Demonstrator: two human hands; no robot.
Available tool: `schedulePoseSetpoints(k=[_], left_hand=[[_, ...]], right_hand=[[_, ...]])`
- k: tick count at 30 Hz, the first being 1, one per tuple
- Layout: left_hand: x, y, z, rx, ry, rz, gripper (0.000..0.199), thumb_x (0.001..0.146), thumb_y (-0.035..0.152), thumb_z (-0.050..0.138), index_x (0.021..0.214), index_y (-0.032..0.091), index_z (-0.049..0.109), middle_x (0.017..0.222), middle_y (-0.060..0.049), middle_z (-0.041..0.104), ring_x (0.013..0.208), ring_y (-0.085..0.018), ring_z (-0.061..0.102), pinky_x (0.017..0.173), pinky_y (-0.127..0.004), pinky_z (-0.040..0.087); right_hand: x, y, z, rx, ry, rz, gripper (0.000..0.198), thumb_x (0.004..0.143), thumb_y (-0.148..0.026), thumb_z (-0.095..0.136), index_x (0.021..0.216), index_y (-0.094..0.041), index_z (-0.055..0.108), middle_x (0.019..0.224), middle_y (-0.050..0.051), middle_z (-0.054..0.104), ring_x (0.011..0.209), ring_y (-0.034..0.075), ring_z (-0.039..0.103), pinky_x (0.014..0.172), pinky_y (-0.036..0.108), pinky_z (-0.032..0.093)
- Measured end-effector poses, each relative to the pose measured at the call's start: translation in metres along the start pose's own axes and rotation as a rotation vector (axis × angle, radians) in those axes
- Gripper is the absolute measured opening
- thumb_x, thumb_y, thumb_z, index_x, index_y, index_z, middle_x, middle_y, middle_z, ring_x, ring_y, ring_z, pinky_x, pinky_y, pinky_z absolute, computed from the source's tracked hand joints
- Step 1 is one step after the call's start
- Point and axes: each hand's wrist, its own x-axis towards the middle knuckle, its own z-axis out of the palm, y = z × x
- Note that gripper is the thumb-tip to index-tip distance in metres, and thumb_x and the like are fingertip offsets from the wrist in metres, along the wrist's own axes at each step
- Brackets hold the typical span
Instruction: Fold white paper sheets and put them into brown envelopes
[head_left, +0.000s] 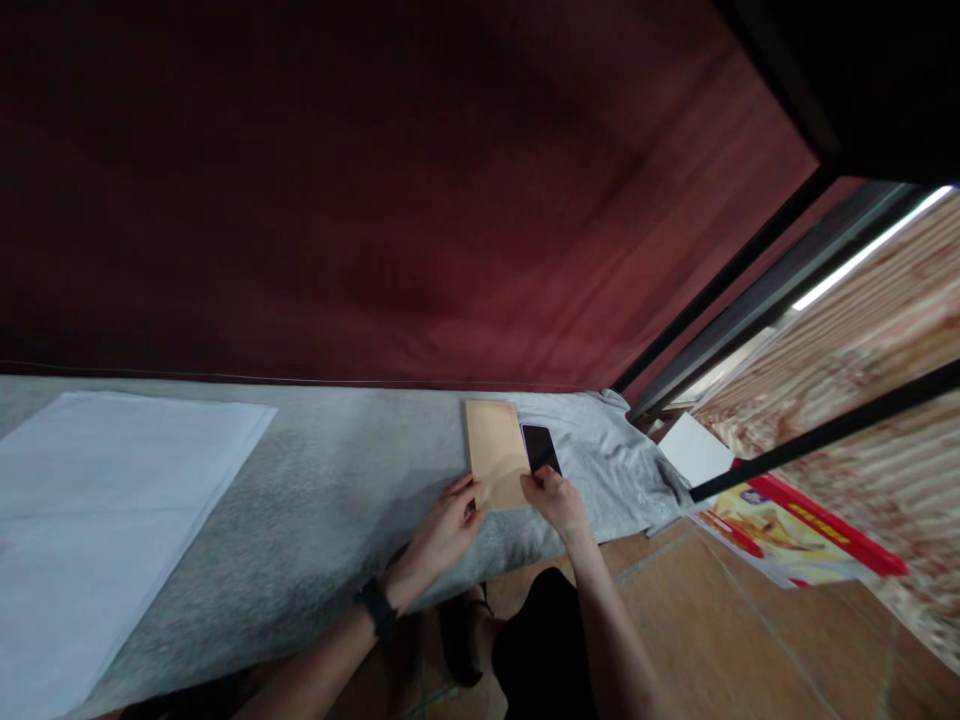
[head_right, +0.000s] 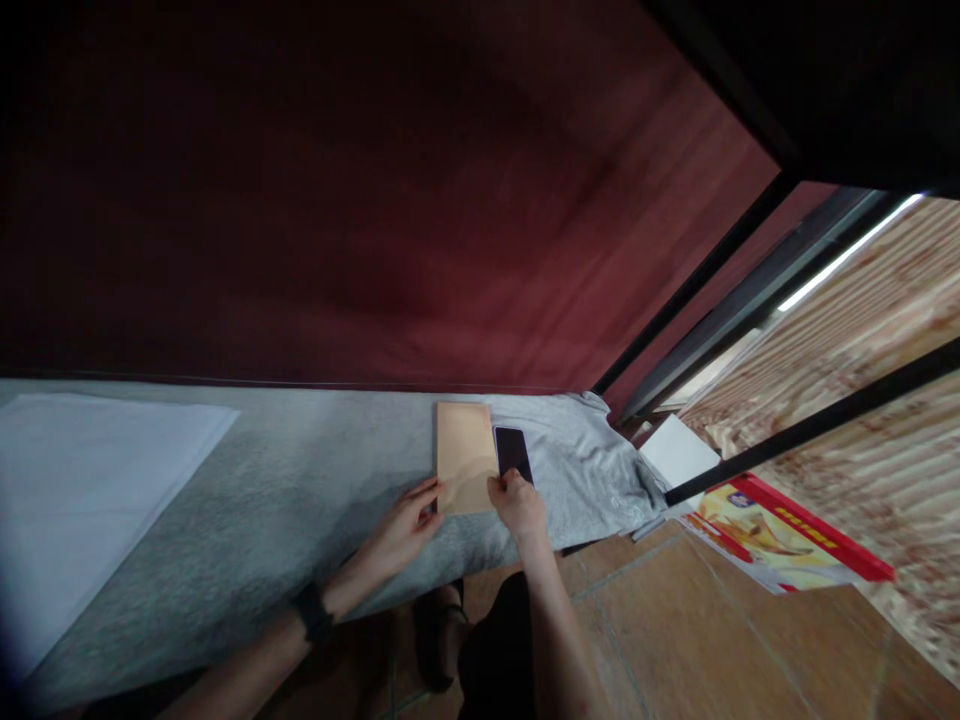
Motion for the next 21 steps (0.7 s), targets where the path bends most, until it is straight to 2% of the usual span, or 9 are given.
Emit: schedulePoseSetpoints(k=[7, 10, 13, 17, 21], left_hand=[[-0.002, 0.004, -0.001, -0.011, 0.010, -0.001, 0.044, 0.082, 0.019, 0.058, 0.124, 0.022, 0.072, 0.144, -0.010, 0.061, 0.131, -0.029, 0.058, 0.110, -0.041, 0.046], [-0.004, 0.006, -0.002, 0.012, -0.007, -0.006, 0.043, 0.083, 0.019, 0.058, 0.124, 0.023, 0.071, 0.144, -0.009, 0.061, 0.131, -0.028, 0.058, 0.111, -0.040, 0.046], [-0.006, 0.006, -0.003, 0.085, -0.022, 0.023, 0.044, 0.086, 0.018, 0.055, 0.128, 0.022, 0.068, 0.149, -0.011, 0.057, 0.134, -0.028, 0.055, 0.113, -0.041, 0.044], [-0.010, 0.006, -0.002, 0.223, -0.016, 0.133, 0.046, 0.091, 0.018, 0.050, 0.135, 0.022, 0.062, 0.156, -0.010, 0.048, 0.142, -0.027, 0.047, 0.118, -0.043, 0.039], [-0.014, 0.008, -0.003, 0.411, -0.105, 0.285, 0.048, 0.095, 0.020, 0.049, 0.142, 0.019, 0.056, 0.158, -0.011, 0.046, 0.147, -0.027, 0.041, 0.122, -0.043, 0.032]], right_hand=[[-0.004, -0.002, -0.005, -0.009, 0.014, 0.035, 0.027, 0.099, -0.044, 0.054, 0.105, -0.021, 0.067, 0.087, 0.010, 0.077, 0.090, 0.025, 0.074, 0.069, 0.027, 0.043], [-0.003, -0.003, -0.004, -0.002, 0.062, 0.034, 0.028, 0.099, -0.042, 0.053, 0.110, -0.019, 0.065, 0.089, 0.010, 0.077, 0.090, 0.025, 0.073, 0.071, 0.028, 0.044], [0.002, -0.007, -0.001, 0.088, 0.133, -0.086, 0.028, 0.099, -0.036, 0.050, 0.114, -0.017, 0.064, 0.099, 0.010, 0.075, 0.093, 0.023, 0.071, 0.076, 0.027, 0.046], [0.012, -0.015, 0.008, 0.204, 0.229, -0.280, 0.029, 0.097, -0.024, 0.046, 0.117, -0.016, 0.066, 0.114, 0.012, 0.070, 0.106, 0.023, 0.066, 0.091, 0.030, 0.048], [0.021, -0.024, 0.020, 0.251, 0.236, -0.394, 0.035, 0.094, -0.015, 0.046, 0.123, -0.015, 0.066, 0.126, 0.012, 0.068, 0.116, 0.023, 0.062, 0.101, 0.032, 0.046]])
